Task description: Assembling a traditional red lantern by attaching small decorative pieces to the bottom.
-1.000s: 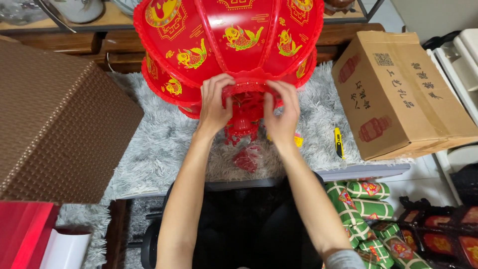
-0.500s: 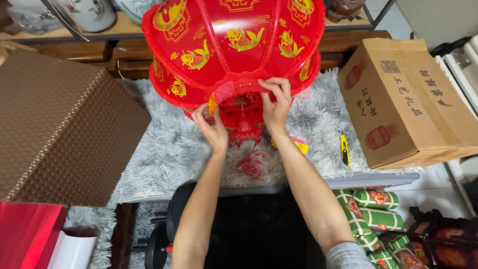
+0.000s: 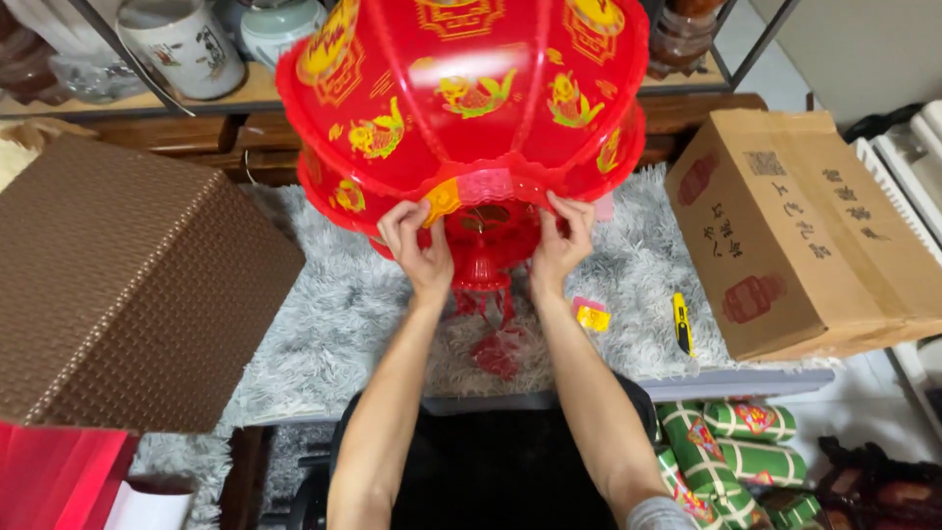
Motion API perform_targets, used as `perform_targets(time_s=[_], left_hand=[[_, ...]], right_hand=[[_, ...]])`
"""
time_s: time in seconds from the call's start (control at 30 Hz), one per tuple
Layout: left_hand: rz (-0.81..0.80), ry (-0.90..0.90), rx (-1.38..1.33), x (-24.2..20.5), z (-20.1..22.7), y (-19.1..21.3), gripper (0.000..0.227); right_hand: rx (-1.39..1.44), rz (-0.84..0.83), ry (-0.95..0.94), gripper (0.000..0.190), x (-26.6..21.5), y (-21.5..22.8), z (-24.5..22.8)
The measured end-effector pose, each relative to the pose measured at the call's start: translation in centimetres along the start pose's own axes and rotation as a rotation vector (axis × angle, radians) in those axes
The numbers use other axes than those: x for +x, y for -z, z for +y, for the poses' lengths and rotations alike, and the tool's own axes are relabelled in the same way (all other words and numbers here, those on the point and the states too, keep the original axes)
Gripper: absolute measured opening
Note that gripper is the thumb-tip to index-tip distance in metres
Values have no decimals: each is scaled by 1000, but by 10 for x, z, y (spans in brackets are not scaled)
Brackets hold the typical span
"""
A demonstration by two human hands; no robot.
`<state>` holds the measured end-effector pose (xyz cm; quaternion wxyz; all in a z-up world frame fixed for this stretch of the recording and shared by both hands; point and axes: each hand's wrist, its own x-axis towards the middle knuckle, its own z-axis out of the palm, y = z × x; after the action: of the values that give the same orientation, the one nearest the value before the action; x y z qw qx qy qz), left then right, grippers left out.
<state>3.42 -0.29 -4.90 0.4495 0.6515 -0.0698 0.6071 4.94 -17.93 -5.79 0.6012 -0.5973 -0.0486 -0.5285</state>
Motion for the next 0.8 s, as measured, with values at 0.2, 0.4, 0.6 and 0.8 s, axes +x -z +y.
perform_targets(time_s=[0.2,0.4,0.6,0.8], left_hand=[[-245,-146,41,-6,-22,24,29],[-425,-298,188,2,0,38,46],[-348,-366,198,-28,-9,42,39],[-369,-434,279,-39,-4,46,44]], right_hand=[[85,-168,-162,27,-38,23,14],[-55,-554,-84,36,3,49,-63],[-154,-734,-418,19,11,31,-81],[265,-615,-1296,16,29,46,-116]])
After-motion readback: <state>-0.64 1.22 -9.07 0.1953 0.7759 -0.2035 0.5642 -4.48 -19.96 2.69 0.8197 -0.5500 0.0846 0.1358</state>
